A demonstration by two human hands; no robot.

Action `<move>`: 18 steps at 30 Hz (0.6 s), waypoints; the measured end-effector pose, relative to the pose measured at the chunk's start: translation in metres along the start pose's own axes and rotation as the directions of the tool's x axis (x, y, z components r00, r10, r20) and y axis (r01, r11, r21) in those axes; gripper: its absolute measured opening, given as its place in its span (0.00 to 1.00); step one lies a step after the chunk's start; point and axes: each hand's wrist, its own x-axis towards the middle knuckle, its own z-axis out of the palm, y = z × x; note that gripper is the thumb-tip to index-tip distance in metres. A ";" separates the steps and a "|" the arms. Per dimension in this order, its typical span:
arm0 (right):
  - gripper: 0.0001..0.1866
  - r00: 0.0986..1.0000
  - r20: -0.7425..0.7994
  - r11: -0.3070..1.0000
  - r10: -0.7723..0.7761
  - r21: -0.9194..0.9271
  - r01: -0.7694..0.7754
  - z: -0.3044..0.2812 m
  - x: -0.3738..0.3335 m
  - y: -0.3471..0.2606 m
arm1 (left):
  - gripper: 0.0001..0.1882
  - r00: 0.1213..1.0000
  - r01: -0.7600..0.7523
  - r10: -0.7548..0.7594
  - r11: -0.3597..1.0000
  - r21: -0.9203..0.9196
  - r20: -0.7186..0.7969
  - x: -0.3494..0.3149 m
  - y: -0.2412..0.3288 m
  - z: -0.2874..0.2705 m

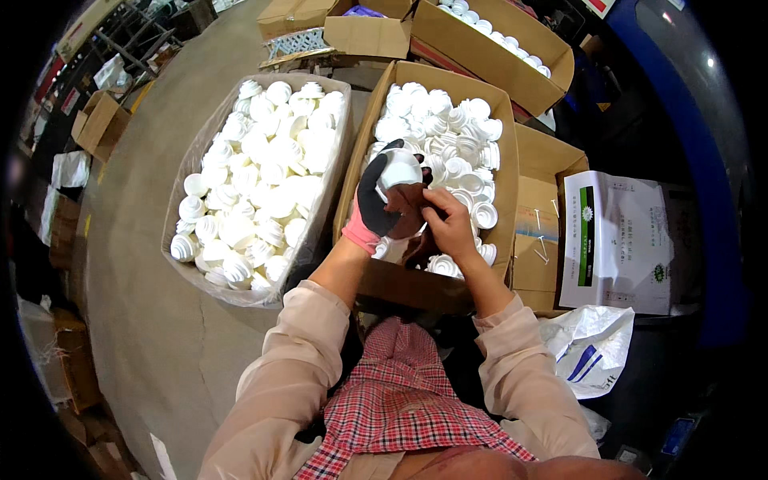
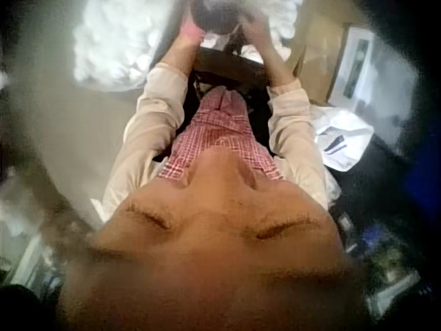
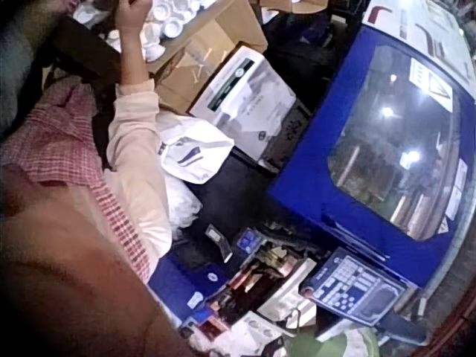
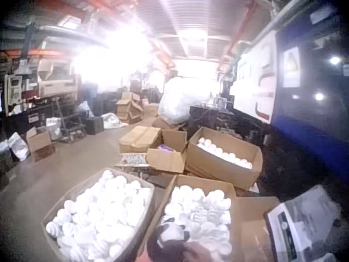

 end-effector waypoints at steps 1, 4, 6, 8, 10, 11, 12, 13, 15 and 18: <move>0.13 1.000 0.023 0.992 -0.010 -0.128 0.013 -0.002 0.001 -0.015 | 0.26 1.000 -0.024 0.023 0.998 -0.055 -0.022 -0.001 0.001 0.006; 0.16 0.977 0.067 0.935 -0.201 -0.285 0.212 0.014 -0.011 -0.032 | 0.33 0.997 -0.015 0.005 0.992 -0.129 -0.077 -0.005 -0.001 0.013; 0.16 0.970 0.087 0.932 -0.229 -0.269 0.244 0.017 -0.013 -0.037 | 0.39 0.981 0.030 -0.069 0.978 -0.208 -0.181 -0.005 -0.004 0.025; 0.16 0.959 0.122 0.913 -0.255 -0.297 0.281 0.015 -0.016 -0.028 | 0.42 0.864 0.016 -0.099 0.985 -0.169 -0.494 -0.003 -0.002 0.077; 0.16 0.936 0.136 0.895 -0.324 -0.276 0.350 0.013 -0.010 -0.045 | 0.37 0.884 0.058 -0.173 0.962 -0.265 -0.434 -0.008 -0.006 0.057; 0.16 0.942 0.141 0.886 -0.304 -0.322 0.334 0.012 -0.011 -0.042 | 0.35 0.898 0.106 -0.226 0.944 -0.313 -0.377 -0.006 -0.012 0.043; 0.17 0.939 0.143 0.878 -0.313 -0.334 0.344 0.011 -0.012 -0.044 | 0.35 0.905 0.147 -0.253 0.940 -0.307 -0.341 -0.005 -0.014 0.035; 0.17 0.938 0.146 0.872 -0.315 -0.346 0.347 0.010 -0.012 -0.045 | 0.36 0.905 0.196 -0.279 0.944 -0.267 -0.321 -0.004 -0.015 0.030; 0.19 0.950 0.162 0.868 -0.268 -0.386 0.311 0.005 -0.011 -0.048 | 0.31 0.927 0.312 -0.222 0.904 0.291 -0.303 -0.006 -0.015 0.016; 0.20 0.948 0.093 0.834 -0.304 -0.454 0.312 0.007 -0.005 -0.045 | 0.22 0.750 -0.587 0.203 -0.233 0.775 0.629 -0.014 -0.026 -0.027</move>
